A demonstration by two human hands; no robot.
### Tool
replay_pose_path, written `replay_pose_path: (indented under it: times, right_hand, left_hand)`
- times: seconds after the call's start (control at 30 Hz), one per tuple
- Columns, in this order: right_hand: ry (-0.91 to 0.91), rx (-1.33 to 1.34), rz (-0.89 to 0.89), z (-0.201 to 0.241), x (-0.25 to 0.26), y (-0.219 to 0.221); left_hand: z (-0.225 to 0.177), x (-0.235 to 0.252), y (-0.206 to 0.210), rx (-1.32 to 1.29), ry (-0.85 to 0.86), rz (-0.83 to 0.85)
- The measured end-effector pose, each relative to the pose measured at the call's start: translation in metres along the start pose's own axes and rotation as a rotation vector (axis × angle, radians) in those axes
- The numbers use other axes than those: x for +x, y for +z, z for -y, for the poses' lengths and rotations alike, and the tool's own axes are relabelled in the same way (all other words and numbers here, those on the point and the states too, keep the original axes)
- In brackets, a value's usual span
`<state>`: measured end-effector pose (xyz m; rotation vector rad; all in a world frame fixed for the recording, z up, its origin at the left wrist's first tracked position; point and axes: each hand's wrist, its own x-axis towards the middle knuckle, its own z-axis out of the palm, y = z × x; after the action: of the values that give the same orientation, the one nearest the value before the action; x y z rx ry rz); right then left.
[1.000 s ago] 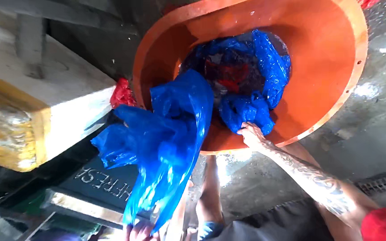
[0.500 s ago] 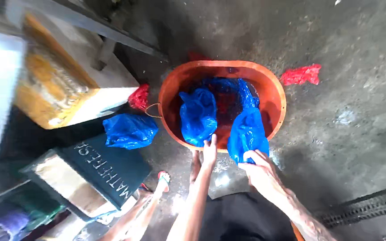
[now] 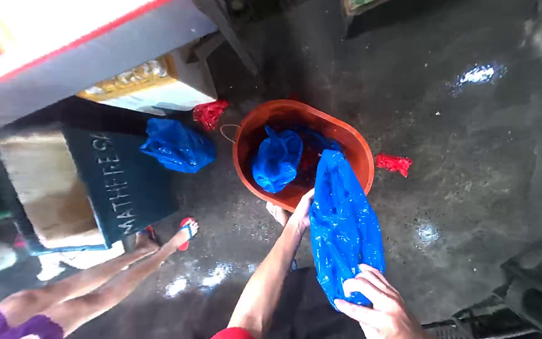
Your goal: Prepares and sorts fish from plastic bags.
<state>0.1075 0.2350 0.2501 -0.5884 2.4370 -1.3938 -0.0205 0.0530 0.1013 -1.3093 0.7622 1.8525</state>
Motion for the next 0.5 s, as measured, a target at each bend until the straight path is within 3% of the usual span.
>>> replay_pose_path:
  times: [0.17,0.27,0.37,0.43,0.47,0.5]
  right_hand:
    - [0.057,-0.032,0.086,0.016,0.002,-0.018]
    - [0.022,-0.064,0.130,0.020,0.011,-0.016]
    - [0.069,-0.230,0.204,0.029,0.028,-0.017]
    - [0.127,-0.379,0.340,0.035,0.037,-0.024]
    - [0.166,-0.423,0.429,0.039,0.042,-0.030]
    - [0.214,-0.452,0.513,0.044,0.049,-0.040]
  left_hand:
    - [0.007,0.015,-0.025,-0.150,0.163,0.249]
    - [0.001,-0.020,-0.014,-0.109,0.354,0.148]
    - [-0.008,-0.067,0.001,0.111,0.712,-0.139]
    - [-0.001,-0.051,-0.017,0.181,0.912,-0.203]
    - [-0.001,-0.051,-0.020,0.165,0.874,-0.178]
    - [-0.008,-0.065,-0.012,0.135,0.713,-0.124]
